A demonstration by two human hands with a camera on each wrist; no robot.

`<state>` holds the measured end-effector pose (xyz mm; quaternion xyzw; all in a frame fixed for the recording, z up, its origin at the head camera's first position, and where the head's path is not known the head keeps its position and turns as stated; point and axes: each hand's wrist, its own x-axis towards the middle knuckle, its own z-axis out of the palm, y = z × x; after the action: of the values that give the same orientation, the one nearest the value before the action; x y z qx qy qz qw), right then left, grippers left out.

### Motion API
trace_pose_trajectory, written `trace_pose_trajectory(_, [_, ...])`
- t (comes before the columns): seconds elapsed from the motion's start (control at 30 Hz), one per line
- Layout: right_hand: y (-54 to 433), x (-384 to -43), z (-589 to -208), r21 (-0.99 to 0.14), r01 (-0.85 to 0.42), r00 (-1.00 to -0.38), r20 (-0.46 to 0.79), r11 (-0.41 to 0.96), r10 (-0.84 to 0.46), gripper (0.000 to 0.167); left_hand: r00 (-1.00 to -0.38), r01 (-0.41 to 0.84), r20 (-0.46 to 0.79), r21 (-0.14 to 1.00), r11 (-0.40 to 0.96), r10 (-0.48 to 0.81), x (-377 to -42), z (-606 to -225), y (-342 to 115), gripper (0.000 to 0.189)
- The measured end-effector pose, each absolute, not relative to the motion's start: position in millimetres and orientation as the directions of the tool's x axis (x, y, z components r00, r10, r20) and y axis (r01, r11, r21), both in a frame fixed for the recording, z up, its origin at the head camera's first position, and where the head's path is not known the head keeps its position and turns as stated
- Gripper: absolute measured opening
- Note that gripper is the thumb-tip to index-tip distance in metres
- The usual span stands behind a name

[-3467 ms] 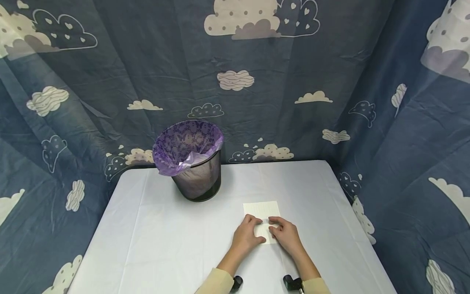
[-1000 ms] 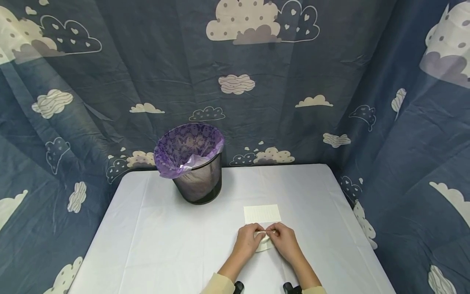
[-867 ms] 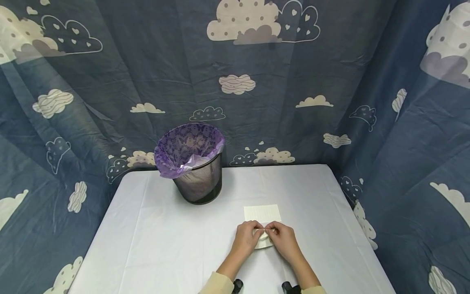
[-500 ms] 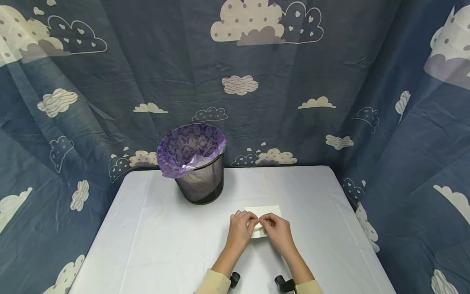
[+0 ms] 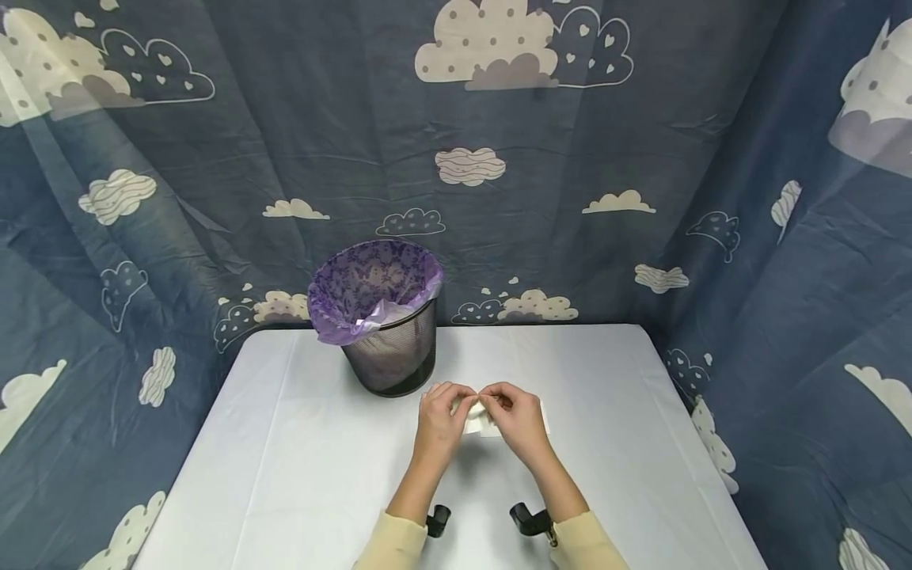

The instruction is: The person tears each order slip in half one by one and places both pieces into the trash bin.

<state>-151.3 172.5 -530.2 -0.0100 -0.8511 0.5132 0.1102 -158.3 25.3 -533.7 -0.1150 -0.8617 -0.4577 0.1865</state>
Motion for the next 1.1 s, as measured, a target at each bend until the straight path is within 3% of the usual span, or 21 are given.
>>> trace_pose_trajectory(0.5, [154, -164, -506, -0.859, -0.154, -0.969, 0.229, 0.489, 0.096, 0.005, -0.871, 0.418, 0.492, 0.742, 0.524, -0.001, -170, -514, 5, 0.007])
trace_pose_trajectory(1.1, [149, -167, -500, -0.936, -0.082, -0.986, 0.127, 0.343, 0.110, 0.008, -0.835, 0.480, 0.551, 0.740, 0.472, -0.014, -176, -509, -1, 0.006])
